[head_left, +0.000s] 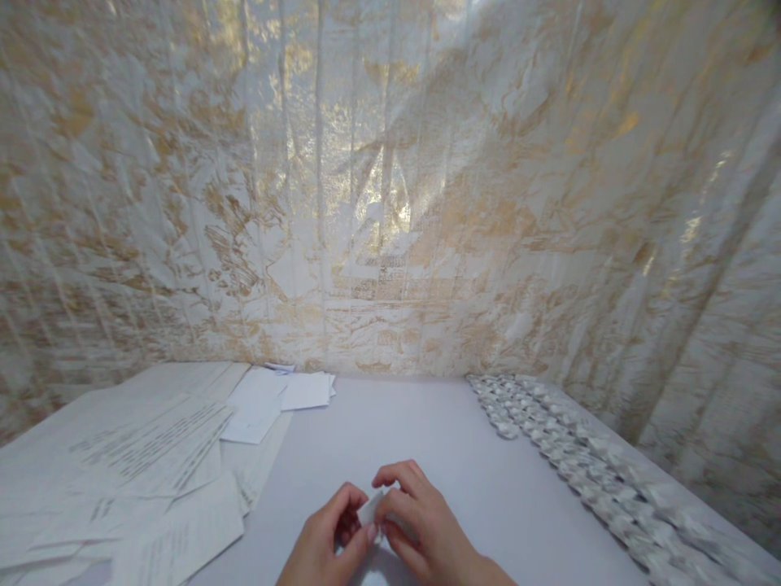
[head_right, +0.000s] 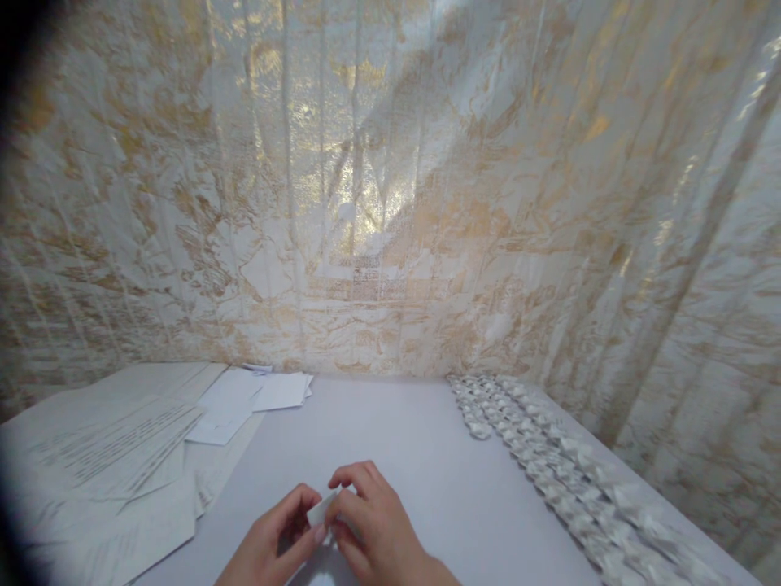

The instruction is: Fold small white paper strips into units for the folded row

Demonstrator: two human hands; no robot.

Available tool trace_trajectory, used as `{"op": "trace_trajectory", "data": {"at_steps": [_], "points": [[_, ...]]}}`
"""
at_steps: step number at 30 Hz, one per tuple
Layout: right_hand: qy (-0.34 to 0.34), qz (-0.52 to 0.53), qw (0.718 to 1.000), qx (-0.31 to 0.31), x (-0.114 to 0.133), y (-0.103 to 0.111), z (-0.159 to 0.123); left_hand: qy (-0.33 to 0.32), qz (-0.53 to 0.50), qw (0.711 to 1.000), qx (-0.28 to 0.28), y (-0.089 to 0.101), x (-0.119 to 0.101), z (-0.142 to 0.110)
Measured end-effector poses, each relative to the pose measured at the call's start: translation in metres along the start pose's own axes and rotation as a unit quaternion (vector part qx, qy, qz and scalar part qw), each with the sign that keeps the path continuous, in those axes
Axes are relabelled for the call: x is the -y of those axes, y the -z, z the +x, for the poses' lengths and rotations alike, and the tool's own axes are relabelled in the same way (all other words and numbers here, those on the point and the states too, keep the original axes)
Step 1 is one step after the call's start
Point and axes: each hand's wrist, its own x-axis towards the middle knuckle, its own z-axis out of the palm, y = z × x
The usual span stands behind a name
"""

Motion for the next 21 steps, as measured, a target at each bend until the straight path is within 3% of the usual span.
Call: {"op": "trace_trajectory", "data": {"at_steps": [7, 11, 16, 18, 21], "points": [[0.008, 0.021, 1.000, 0.014, 0.002, 0.001, 0.003, 0.004, -0.010, 1.000, -0.026, 0.002, 0.008, 0.004], [-0.020, 0.051, 0.998, 0.018, 0.002, -0.002, 0.002, -0.014, 0.013, 1.000, -0.020, 0.003, 0.007, 0.002], [-0.080, 0.062, 0.993, -0.053, -0.002, -0.009, -0.005, -0.028, 0.006, 1.000, -0.006, 0.004, -0.004, -0.003], [-0.062, 0.045, 0.994, -0.082, -0.003, -0.008, -0.005, -0.031, -0.022, 0.999, -0.027, 0.002, -0.007, -0.004], [0.022, -0.007, 0.995, -0.092, -0.001, -0.003, -0.001, 0.009, -0.110, 0.991, -0.070, -0.004, -0.003, -0.003]]}}
